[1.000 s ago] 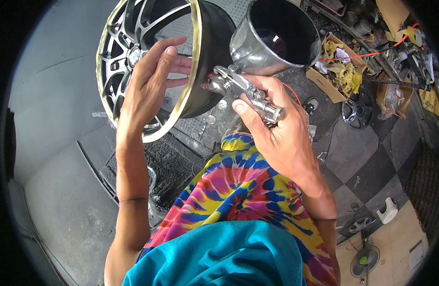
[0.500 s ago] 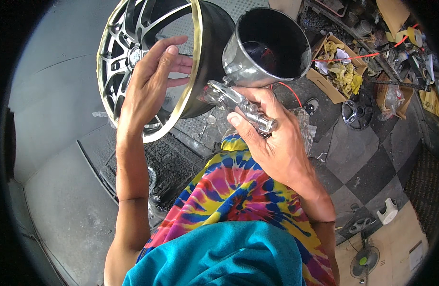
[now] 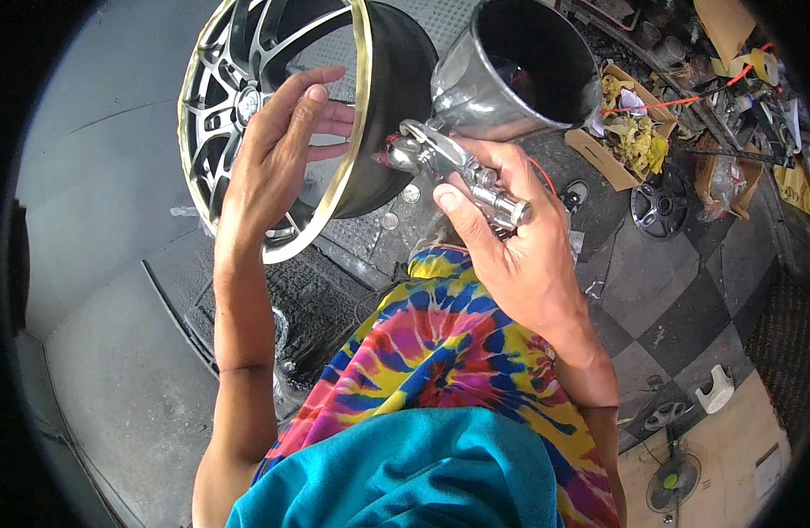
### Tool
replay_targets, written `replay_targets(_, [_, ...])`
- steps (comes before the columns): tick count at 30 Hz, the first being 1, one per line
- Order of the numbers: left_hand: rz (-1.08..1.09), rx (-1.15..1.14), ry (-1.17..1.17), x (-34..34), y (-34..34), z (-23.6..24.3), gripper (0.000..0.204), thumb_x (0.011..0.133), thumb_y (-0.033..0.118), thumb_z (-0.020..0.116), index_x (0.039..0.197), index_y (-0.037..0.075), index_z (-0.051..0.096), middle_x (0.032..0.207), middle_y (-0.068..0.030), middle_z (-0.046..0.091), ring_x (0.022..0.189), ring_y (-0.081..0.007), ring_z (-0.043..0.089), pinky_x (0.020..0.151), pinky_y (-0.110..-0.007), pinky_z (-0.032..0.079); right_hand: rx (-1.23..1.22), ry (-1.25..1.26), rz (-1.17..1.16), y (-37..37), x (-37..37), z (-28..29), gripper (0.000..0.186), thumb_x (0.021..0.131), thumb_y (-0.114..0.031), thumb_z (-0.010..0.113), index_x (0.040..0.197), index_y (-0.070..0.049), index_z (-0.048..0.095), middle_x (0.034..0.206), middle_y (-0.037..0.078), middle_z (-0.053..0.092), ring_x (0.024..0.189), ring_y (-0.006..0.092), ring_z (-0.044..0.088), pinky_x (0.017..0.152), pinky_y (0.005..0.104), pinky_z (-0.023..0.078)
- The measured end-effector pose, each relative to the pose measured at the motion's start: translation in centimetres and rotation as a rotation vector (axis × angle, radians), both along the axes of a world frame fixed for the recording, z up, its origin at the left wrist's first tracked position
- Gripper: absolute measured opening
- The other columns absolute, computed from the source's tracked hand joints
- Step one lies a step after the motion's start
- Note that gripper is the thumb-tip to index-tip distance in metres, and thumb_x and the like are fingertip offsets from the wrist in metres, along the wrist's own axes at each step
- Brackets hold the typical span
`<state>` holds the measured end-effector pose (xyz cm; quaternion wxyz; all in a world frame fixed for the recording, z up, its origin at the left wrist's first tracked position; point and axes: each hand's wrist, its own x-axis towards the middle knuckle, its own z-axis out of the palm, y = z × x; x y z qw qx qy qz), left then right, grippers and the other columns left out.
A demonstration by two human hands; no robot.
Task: The person prepares a car rim for painting by holding a piece of cardboard against it while using a spray gun to apply paint to the inner edge.
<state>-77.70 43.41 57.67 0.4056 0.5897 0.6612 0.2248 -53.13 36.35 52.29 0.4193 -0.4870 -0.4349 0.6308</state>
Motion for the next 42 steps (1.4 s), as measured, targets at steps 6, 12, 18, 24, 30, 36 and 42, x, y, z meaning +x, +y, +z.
replay_targets(6, [0.006,-0.011,-0.013,0.2,0.0,0.1,0.046,0.12,0.035,0.047,0.145,0.0,0.063,0.11,-0.0189,0.078,0.105,-0.0242,0.077,0.092,-0.038,0.063,0.072,-0.034,-0.032,0.3,0.1,-0.3,0.036,0.109,-0.016,0.072,0.141,-0.004,0.061,0.102,0.004,0.076,0.068,-0.0016,0.055,0.054,0.0174,0.042])
replay_targets(12, [0.01,-0.009,-0.009,-0.1,-0.1,-0.1,0.046,0.12,0.036,0.047,0.145,0.0,0.063,0.111,-0.0198,0.078,0.106,-0.0253,0.077,0.092,-0.038,0.063,0.109,-0.057,-0.011,0.1,0.1,-0.4,0.037,0.109,-0.018,0.072,0.141,-0.003,0.061,0.101,0.004,0.076,0.067,-0.0016,0.055,0.054,0.0174,0.042])
replay_targets(18, [0.001,-0.005,0.005,0.0,0.0,0.0,0.047,0.12,0.036,0.047,0.145,0.0,0.063,0.111,-0.0207,0.078,0.106,-0.0265,0.078,0.092,-0.039,0.063,-0.008,-0.008,0.021,-0.6,0.0,0.0,0.037,0.109,-0.018,0.072,0.141,-0.002,0.061,0.099,0.004,0.076,0.066,-0.0017,0.053,0.055,0.0179,0.04])
replay_targets(24, [0.0,0.006,0.024,-0.1,-0.2,-0.1,0.048,0.12,0.037,0.047,0.146,-0.001,0.063,0.111,-0.0215,0.078,0.107,-0.0271,0.078,0.093,-0.04,0.064,0.055,-0.035,0.084,-1.0,0.1,0.0,0.037,0.109,-0.016,0.071,0.142,-0.002,0.061,0.099,0.004,0.076,0.067,-0.0005,0.054,0.057,0.0191,0.042])
replay_targets(30, [-0.01,-0.013,0.018,-0.1,-0.1,0.0,0.048,0.12,0.037,0.047,0.147,0.0,0.061,0.112,-0.0192,0.078,0.108,-0.0248,0.077,0.094,-0.039,0.065,0.31,-0.064,0.073,-1.3,-0.3,-1.2,0.036,0.109,-0.016,0.071,0.14,0.0,0.062,0.1,0.005,0.076,0.07,0.0015,0.058,0.06,0.02,0.046])
replay_targets(36, [0.003,-0.002,0.005,0.0,-0.2,0.0,0.047,0.12,0.036,0.047,0.145,-0.001,0.062,0.111,-0.0213,0.078,0.107,-0.0265,0.077,0.093,-0.04,0.064,0.028,-0.031,0.086,-1.3,0.2,0.4,0.036,0.105,-0.015,0.076,0.136,0.0,0.066,0.112,0.012,0.077,0.099,0.0151,0.074,0.087,0.0313,0.058])
replay_targets(42, [0.002,-0.007,-0.001,0.1,0.0,0.1,0.047,0.12,0.036,0.048,0.145,-0.001,0.062,0.11,-0.0207,0.078,0.106,-0.0255,0.077,0.093,-0.039,0.063,-0.001,0.028,0.039,-0.9,0.2,0.6,0.036,0.106,-0.016,0.075,0.136,0.002,0.066,0.117,0.013,0.076,0.103,0.0146,0.073,0.089,0.0311,0.058])
